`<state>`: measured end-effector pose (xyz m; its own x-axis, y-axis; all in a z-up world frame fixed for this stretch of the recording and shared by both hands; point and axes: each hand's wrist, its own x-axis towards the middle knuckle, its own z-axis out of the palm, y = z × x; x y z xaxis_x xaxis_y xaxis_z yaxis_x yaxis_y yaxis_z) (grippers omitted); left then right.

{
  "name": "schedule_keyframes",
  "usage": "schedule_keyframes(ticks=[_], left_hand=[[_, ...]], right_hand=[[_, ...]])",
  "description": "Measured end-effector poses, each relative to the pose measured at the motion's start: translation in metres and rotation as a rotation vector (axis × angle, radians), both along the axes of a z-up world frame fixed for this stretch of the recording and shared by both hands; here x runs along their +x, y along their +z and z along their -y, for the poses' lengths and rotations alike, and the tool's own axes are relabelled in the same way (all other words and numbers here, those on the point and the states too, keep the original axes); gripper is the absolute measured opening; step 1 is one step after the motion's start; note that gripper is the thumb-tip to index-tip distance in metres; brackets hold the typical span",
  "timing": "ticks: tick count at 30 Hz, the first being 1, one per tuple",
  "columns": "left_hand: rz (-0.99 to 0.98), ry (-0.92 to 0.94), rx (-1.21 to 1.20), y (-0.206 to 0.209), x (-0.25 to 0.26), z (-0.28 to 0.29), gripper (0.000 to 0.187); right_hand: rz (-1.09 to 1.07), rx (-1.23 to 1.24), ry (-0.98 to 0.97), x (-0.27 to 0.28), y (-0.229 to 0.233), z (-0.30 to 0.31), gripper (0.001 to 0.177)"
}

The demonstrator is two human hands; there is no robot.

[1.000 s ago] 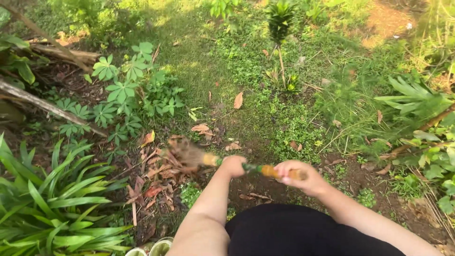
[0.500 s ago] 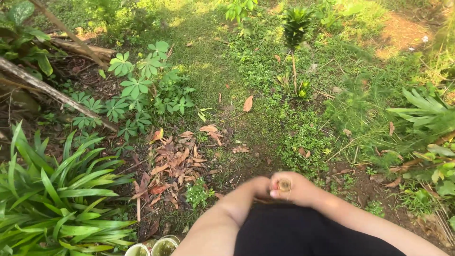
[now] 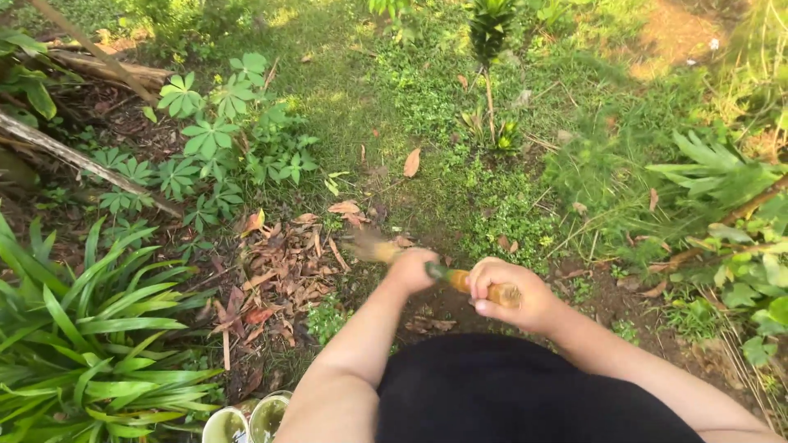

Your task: Sweeping leaves and debris in a garden using a hand broom

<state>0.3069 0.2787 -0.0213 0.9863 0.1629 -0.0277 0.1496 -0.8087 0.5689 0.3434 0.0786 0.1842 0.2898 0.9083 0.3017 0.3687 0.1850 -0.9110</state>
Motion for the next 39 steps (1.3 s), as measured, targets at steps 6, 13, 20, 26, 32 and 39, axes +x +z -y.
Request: schedule_keyframes(ticks=[6,13,20,26,32,39], left_hand=[[-0.108,-0.205,-0.055,-0.057,0.008,0.061,0.032],[-0.531,-0.171,-0.057,-0.097,-0.005,0.045,0.033],[-0.586,0.004,0.183,-0.085,-0.008,0.020,0.031],[-0.061,-0.163,0.064,-0.014,0.040,0.101,0.025],[0.175,-0.365,-0.203,-0.012,0.069,0.179,0.021],[-0.389,-0.276,0.040,-0.090,0.058,0.140,0.026]], right_hand=[[0.100,-0.124,0.151,-0.019,-0.023,0.020,0.020],[-0.274,-0.221,0.047,0.027,-0.102,0.030,0.015],[-0.316,-0.300,-0.118,0.036,-0.100,0.076,0.012],[-0.161,-0.206,-0.246,0.035,-0.019,0.118,0.010],[0.050,-0.410,-0.140,0.016,0.012,0.124,0.010],[-0.025,-0.446,-0.015,0.033,-0.089,0.107,0.020]])
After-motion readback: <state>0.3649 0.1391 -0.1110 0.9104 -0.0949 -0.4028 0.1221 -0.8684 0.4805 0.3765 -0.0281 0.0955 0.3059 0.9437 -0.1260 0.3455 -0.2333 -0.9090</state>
